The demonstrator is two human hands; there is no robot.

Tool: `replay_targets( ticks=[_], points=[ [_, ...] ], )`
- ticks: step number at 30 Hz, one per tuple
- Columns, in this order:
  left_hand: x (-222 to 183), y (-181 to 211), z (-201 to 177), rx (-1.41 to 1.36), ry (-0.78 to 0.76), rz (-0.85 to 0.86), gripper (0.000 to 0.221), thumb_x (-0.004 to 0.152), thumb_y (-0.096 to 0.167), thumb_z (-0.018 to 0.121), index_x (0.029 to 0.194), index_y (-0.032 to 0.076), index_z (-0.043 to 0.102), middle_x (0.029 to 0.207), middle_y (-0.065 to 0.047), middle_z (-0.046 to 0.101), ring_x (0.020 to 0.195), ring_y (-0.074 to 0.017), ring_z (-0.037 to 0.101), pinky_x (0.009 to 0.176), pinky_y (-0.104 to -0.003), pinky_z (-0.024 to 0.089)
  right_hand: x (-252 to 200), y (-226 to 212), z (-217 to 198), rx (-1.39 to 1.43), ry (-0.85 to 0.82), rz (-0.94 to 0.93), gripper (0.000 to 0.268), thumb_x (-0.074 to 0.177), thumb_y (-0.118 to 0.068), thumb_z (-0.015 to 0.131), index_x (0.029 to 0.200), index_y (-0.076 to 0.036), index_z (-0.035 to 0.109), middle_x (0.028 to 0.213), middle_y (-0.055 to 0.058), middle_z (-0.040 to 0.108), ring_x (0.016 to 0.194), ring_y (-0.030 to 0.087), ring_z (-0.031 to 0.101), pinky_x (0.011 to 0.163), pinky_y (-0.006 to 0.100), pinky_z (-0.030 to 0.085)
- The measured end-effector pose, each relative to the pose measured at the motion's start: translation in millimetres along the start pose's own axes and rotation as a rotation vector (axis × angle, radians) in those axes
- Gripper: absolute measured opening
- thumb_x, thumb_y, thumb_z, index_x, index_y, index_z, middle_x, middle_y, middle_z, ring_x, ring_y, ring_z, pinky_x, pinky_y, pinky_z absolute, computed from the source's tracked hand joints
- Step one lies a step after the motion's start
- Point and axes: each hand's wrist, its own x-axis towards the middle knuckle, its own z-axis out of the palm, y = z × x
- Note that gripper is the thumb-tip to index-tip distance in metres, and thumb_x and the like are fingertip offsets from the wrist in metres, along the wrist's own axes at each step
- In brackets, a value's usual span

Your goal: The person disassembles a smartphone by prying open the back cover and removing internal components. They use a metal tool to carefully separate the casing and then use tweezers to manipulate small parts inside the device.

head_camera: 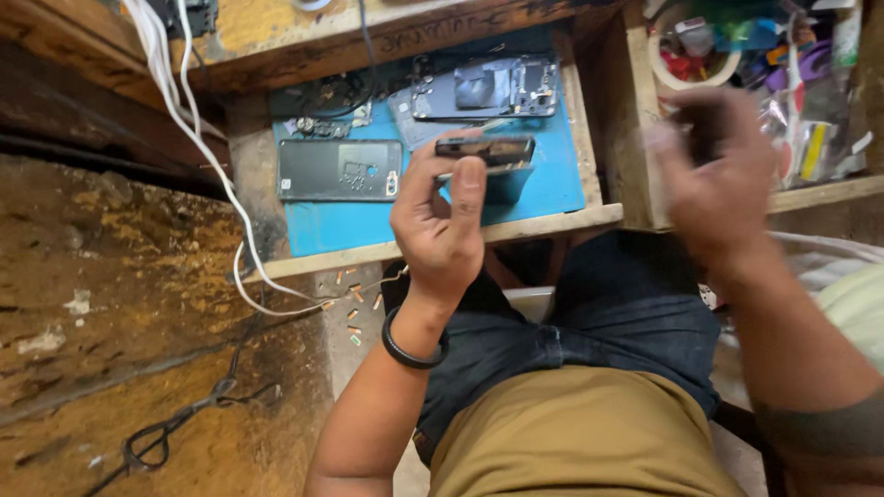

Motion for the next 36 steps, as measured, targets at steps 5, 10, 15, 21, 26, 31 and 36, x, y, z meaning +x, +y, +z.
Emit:
replay_targets(
  ticks=[5, 10, 15, 21, 26, 31, 36],
  points=[
    [-2, 10, -4, 0.132, -0.088, 0.049, 0.028, 0.115, 0.015, 0.048, 0.131, 0.000, 0.065, 0.133, -0.016, 0.066, 0.132, -0.0276, 0.059, 0.122, -0.034, 0.040, 0, 39, -25, -0.742, 0.080, -0.225, 0.044, 0.098, -0.014, 0.091, 0.129, -0.001, 0.064, 0.118, 0.020, 0.059, 0.108, 0.030, 0.062, 0.090, 0.039, 0.054],
    [-6, 36, -3, 0.283, -0.258, 0.060, 0.037, 0.114, 0.014, 0.043, 0.145, 0.000, 0.056, 0.146, -0.022, 0.056, 0.140, -0.0342, 0.055, 0.123, -0.036, 0.041, -4, -15, 6, -0.092, -0.110, -0.221, 0.068, 0.100, -0.013, 0.084, 0.151, -0.003, 0.041, 0.141, 0.017, 0.054, 0.124, 0.026, 0.057, 0.107, 0.036, 0.054],
    [-18, 61, -6, 0.426, -0.428, 0.110, 0.043, 0.113, 0.013, 0.043, 0.153, -0.004, 0.043, 0.155, -0.027, 0.043, 0.146, -0.0403, 0.047, 0.127, -0.041, 0.037, -4, -74, 52, 0.289, -0.230, -0.187, 0.104, 0.086, -0.016, 0.090, 0.164, -0.003, 0.023, 0.156, 0.018, 0.049, 0.142, 0.030, 0.058, 0.112, 0.040, 0.057],
    [-17, 65, -16, 0.505, -0.518, 0.136, 0.052, 0.114, 0.013, 0.048, 0.159, -0.008, 0.035, 0.159, -0.030, 0.041, 0.145, -0.0439, 0.044, 0.124, -0.042, 0.039, 6, -73, 51, 0.245, -0.226, -0.430, 0.076, 0.092, -0.008, 0.089, 0.153, -0.011, 0.045, 0.146, 0.017, 0.050, 0.127, 0.026, 0.065, 0.106, 0.032, 0.061],
    [-18, 63, -11, 0.538, -0.535, 0.203, 0.054, 0.114, 0.019, 0.054, 0.156, -0.010, 0.037, 0.158, -0.031, 0.041, 0.150, -0.0479, 0.044, 0.123, -0.044, 0.041, 19, -74, 39, 0.109, -0.216, -0.514, 0.063, 0.074, -0.008, 0.090, 0.129, -0.007, 0.059, 0.133, 0.017, 0.059, 0.125, 0.036, 0.062, 0.100, 0.040, 0.054],
    [-17, 62, -17, 0.537, -0.572, 0.255, 0.055, 0.112, 0.019, 0.063, 0.158, -0.001, 0.041, 0.160, -0.027, 0.044, 0.149, -0.0438, 0.045, 0.121, -0.042, 0.047, 20, -76, 35, 0.166, -0.257, -0.440, 0.055, 0.077, -0.010, 0.089, 0.122, -0.005, 0.058, 0.129, 0.018, 0.061, 0.120, 0.034, 0.064, 0.100, 0.040, 0.056],
    [-12, 64, -24, 0.453, -0.492, 0.238, 0.059, 0.102, 0.017, 0.080, 0.152, 0.018, 0.049, 0.162, -0.023, 0.043, 0.143, -0.0304, 0.057, 0.109, -0.037, 0.056, 24, -74, 29, 0.129, -0.239, -0.470, 0.058, 0.073, -0.014, 0.091, 0.120, -0.006, 0.058, 0.128, 0.018, 0.061, 0.120, 0.036, 0.063, 0.100, 0.043, 0.054]
  ],
)
